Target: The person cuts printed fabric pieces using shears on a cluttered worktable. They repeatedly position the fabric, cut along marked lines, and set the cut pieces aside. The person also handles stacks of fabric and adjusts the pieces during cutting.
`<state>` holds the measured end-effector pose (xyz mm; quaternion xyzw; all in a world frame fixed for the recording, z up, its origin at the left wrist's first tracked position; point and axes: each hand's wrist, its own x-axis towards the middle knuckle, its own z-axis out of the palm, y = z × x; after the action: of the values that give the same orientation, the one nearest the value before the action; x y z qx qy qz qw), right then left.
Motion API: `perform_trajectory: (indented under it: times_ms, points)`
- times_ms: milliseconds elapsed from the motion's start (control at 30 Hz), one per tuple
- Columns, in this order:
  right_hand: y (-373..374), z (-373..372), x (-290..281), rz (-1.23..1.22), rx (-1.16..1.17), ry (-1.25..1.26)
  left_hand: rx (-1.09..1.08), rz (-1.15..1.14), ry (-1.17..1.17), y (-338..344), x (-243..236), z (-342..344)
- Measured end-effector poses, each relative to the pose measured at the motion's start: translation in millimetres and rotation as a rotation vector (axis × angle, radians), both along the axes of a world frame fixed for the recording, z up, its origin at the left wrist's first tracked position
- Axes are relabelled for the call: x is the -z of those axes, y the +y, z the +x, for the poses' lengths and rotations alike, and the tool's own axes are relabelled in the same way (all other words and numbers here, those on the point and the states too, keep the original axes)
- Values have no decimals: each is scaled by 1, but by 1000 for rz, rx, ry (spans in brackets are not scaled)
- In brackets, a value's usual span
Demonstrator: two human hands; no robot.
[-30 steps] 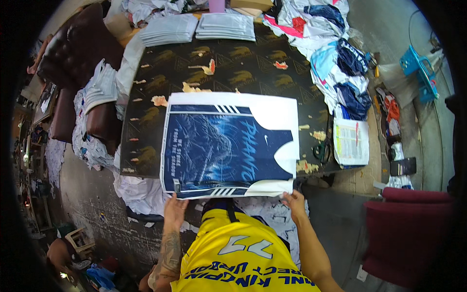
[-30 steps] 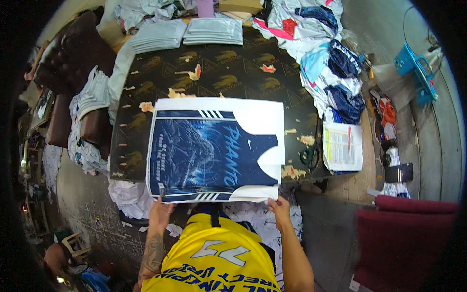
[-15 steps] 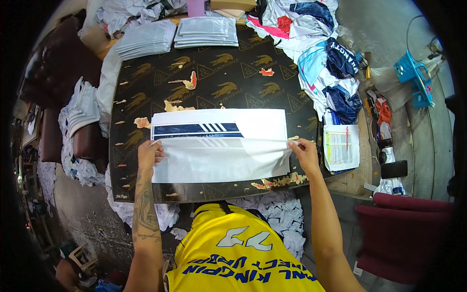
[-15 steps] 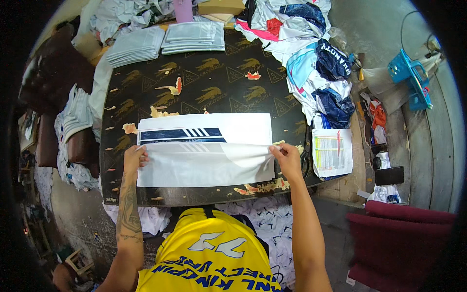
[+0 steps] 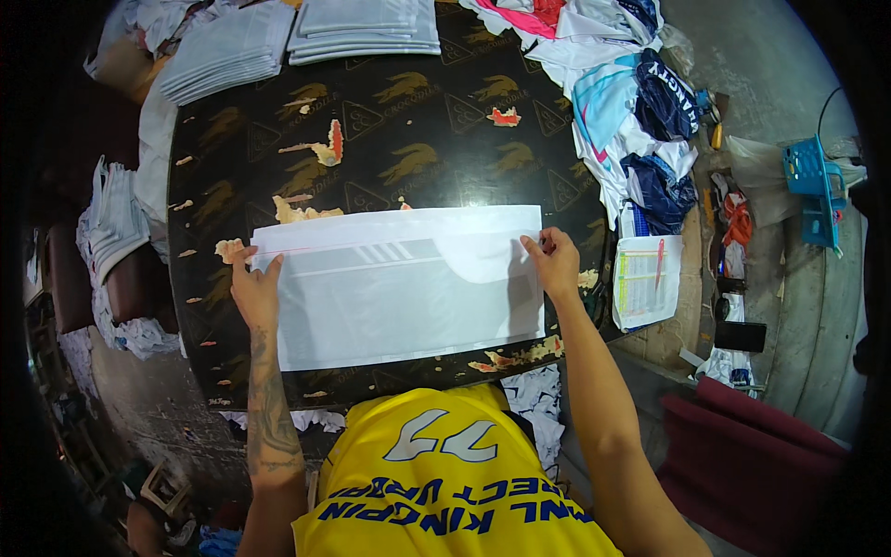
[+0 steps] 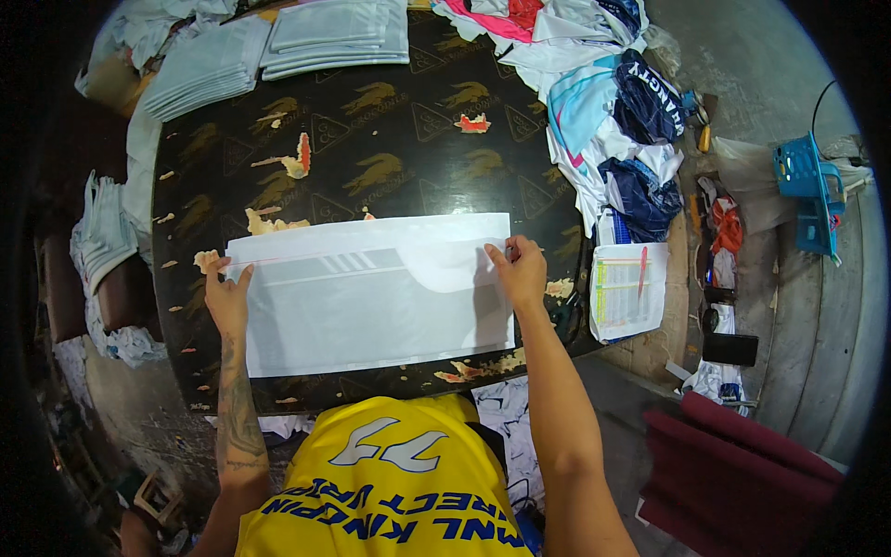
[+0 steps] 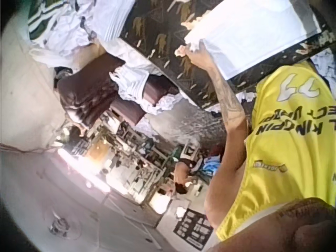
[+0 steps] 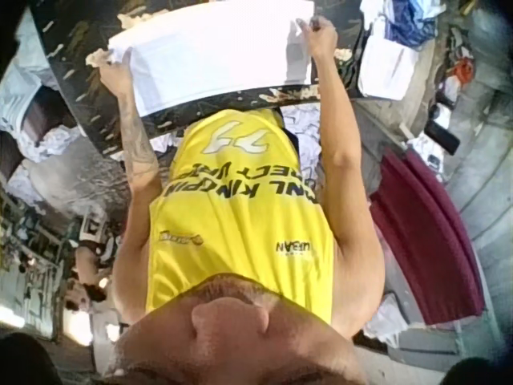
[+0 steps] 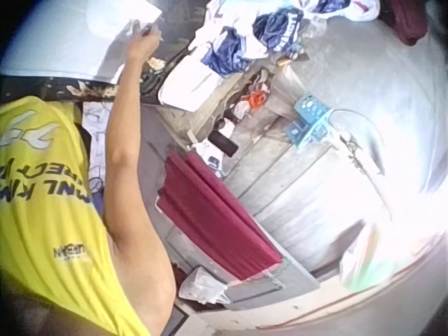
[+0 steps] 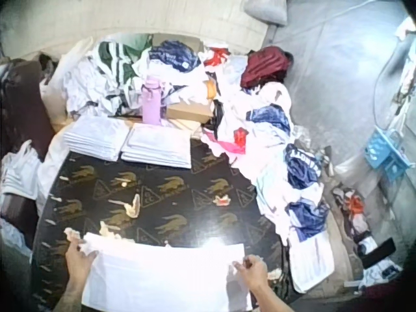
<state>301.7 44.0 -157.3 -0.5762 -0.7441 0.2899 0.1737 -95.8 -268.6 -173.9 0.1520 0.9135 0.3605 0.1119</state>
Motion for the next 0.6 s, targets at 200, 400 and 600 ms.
perform_trajectory:
  times_ms: [200, 400, 600]
  points:
    - [-75, 58, -32, -183, -25, -123, 653, 128, 198, 44, -11, 132]
    - [-118, 97, -16, -264, 128, -119, 1365, 33, 71, 85, -23, 247]
    - [-122, 99, -5, -164, -6, -37, 1027, 72, 193, 138, -28, 245]
